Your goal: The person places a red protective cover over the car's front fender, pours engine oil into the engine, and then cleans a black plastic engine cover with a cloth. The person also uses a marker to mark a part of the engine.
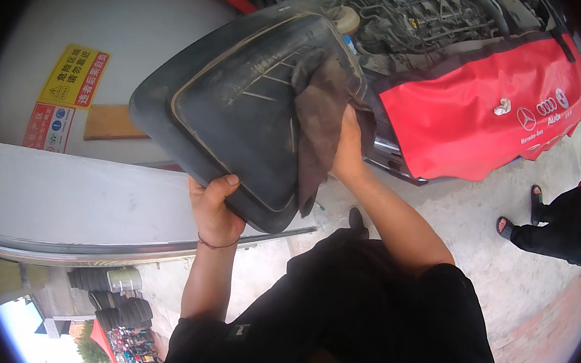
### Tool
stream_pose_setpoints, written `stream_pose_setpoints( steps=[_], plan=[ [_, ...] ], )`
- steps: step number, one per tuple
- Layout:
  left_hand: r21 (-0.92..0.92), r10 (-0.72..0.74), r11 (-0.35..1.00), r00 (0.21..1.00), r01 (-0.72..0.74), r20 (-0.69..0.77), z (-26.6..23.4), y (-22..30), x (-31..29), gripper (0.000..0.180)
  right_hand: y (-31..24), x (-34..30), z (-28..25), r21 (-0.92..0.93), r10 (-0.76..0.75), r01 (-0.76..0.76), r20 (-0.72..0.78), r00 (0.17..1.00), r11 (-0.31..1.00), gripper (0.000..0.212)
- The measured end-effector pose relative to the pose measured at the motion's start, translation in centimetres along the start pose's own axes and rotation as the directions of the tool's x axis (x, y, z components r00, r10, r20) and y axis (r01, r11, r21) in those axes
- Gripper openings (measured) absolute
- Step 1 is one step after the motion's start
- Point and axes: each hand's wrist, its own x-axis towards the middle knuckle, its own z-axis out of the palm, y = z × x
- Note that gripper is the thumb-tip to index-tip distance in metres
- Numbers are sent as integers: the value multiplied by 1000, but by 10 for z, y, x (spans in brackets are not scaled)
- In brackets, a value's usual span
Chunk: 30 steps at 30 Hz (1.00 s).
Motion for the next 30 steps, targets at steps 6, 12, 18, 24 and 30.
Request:
stream_pose_setpoints(
  steps=[6,12,18,24,30],
  plan=[
    [10,-53,999,999,53,-2,10,-16,-16,43,29,19,17,-47,-86,81,-110,990,996,24],
    [88,-20,996,994,11,106,-4,-23,0,51,-46,-10,21,-145,-267,285,132,955,947,42],
    [80,-108,992,977,94,184,-9,-5,-26,54,12,115,-3,-190,-268,281,91,959,941,36],
    [332,-47,943,994,12,99,-12,-37,-12,45,-92,38,21,96,-111,103,87,990,990,32],
    [428,-110,902,986,46,125,-23,-18,-8,46,-61,76,13,-36,-575,588,169,800,808,26]
  ],
)
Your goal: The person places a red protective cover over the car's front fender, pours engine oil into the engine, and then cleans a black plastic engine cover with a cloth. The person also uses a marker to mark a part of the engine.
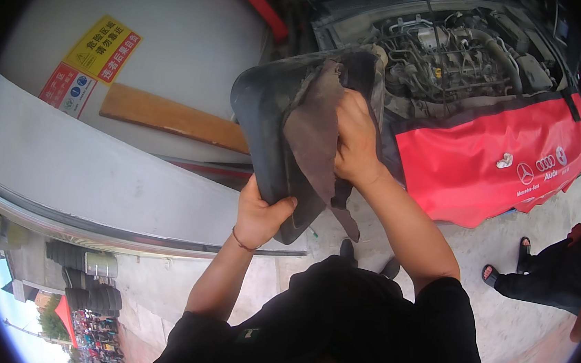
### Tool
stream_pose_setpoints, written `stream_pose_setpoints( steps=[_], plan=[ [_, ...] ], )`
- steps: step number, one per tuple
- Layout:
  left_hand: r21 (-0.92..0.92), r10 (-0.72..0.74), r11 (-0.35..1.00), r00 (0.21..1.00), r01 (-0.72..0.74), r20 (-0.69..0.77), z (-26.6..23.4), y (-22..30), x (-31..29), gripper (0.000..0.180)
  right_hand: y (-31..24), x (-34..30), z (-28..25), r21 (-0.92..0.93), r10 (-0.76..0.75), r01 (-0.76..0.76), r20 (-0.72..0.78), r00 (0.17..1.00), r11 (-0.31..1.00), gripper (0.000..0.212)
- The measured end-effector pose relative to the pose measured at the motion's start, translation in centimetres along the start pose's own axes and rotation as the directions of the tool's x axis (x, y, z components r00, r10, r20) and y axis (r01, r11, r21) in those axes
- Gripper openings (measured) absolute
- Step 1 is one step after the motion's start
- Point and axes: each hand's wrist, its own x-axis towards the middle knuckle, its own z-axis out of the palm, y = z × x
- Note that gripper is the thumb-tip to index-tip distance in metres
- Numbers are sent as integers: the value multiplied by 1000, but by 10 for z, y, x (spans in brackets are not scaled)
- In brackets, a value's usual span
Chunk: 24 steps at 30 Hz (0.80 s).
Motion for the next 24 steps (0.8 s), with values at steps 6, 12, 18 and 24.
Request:
stream_pose_setpoints(
  steps=[6,12,18,24],
  plan=[
    [81,26,996,998,-31,54,-1,7,-8,53,31,-14,-13,134,352,-346,-25,936,929,32],
    [22,69,997,997,-68,-28,1,5,13,41,-36,12,4,-28,95,-98,-100,990,995,31],
    [50,66,996,997,-68,43,-5,-6,13,44,-31,7,-7,42,-96,97,-22,995,994,25],
    [-57,33,998,999,-31,28,-7,-4,0,48,-22,4,-18,-53,-128,131,68,989,990,21]
  ],
)
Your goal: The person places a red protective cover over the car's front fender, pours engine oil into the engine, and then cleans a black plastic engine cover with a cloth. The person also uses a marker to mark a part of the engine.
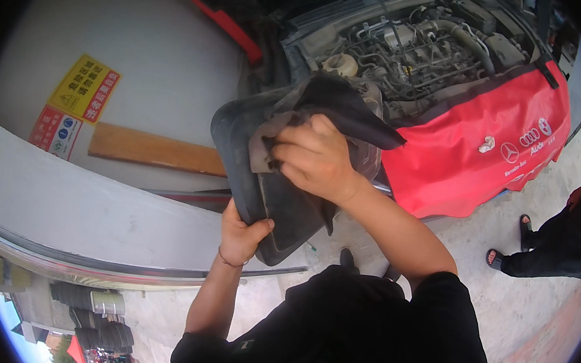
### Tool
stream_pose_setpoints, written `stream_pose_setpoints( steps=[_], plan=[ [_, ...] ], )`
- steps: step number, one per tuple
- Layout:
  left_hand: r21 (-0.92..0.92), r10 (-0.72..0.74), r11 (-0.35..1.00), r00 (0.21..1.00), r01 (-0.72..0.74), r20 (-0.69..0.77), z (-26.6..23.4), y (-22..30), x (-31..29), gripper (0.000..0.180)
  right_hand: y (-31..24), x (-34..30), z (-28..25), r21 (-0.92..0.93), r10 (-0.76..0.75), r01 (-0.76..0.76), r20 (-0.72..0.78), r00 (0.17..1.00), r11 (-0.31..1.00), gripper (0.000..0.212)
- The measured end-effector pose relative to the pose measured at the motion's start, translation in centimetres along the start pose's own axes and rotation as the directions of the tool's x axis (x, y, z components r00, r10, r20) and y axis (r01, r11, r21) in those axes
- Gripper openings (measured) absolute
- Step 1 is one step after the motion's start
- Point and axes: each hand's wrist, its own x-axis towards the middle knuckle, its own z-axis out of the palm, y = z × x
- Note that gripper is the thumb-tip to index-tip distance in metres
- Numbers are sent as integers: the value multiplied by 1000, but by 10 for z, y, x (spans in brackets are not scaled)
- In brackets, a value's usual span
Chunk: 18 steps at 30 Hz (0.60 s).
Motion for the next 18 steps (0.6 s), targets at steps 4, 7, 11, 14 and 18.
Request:
stream_pose_setpoints(
  steps=[4,7,11,14,18],
  plan=[
    [-35,41,999,999,-41,-16,5,18,-11,45,128,-62,-31,-231,439,-457,-124,890,859,10],
    [230,-8,973,995,-14,97,-1,28,-21,33,190,-92,-51,256,859,-824,-232,456,506,18],
    [473,129,858,975,-201,181,3,22,-34,16,158,-58,-61,676,936,-651,-193,294,344,29],
    [592,261,707,920,-388,292,19,32,-29,14,79,-22,-64,629,884,-657,-108,454,414,25],
    [660,289,646,923,-385,255,15,38,-13,14,-3,29,-85,360,230,-208,-17,973,909,28]
  ],
)
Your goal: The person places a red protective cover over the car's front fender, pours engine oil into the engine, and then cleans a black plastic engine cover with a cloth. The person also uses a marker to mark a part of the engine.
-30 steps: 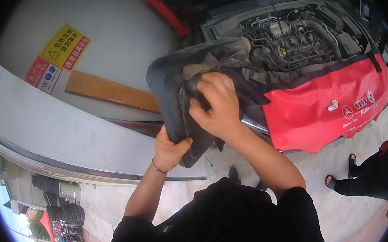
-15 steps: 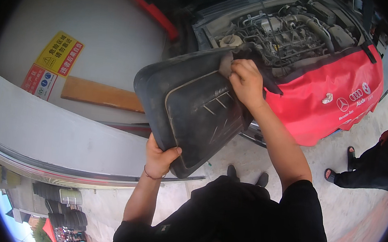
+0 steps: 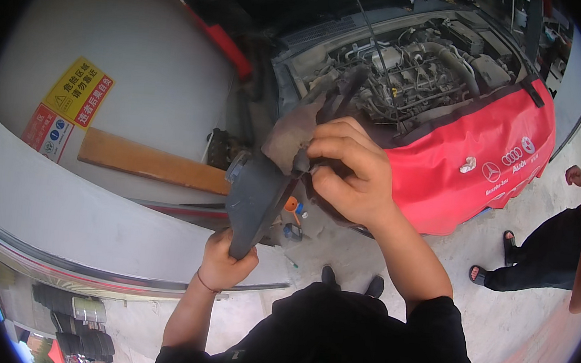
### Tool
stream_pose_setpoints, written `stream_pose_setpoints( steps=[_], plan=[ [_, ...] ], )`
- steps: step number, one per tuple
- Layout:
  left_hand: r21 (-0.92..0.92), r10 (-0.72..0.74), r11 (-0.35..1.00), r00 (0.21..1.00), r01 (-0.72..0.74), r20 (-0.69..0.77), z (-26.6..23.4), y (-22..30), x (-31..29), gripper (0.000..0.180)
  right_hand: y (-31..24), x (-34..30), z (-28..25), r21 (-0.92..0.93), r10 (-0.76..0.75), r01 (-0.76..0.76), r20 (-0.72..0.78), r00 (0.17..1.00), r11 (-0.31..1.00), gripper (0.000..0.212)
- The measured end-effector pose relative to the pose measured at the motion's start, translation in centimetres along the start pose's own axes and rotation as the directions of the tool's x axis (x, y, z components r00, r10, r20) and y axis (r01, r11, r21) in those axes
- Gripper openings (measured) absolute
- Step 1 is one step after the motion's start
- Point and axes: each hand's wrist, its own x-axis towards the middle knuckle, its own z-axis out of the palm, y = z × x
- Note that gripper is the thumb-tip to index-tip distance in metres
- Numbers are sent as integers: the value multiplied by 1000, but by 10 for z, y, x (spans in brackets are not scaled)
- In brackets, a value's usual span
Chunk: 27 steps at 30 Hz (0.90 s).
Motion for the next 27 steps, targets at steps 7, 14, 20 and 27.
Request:
stream_pose_setpoints(
  steps=[7,14,20,27],
  plan=[
    [-253,-333,906,941,339,69,-19,-5,-14,20,149,-10,-21,56,461,-458,-79,884,887,39],
    [-37,-246,965,947,259,205,-5,-32,-2,19,122,-30,43,210,628,-611,-19,778,764,23],
    [-99,-353,926,929,364,113,-6,-98,11,24,79,-9,99,370,269,-262,33,963,891,27],
    [-109,-267,947,932,301,245,-26,-141,48,22,160,-35,19,614,871,-622,-397,290,487,29]
  ],
)
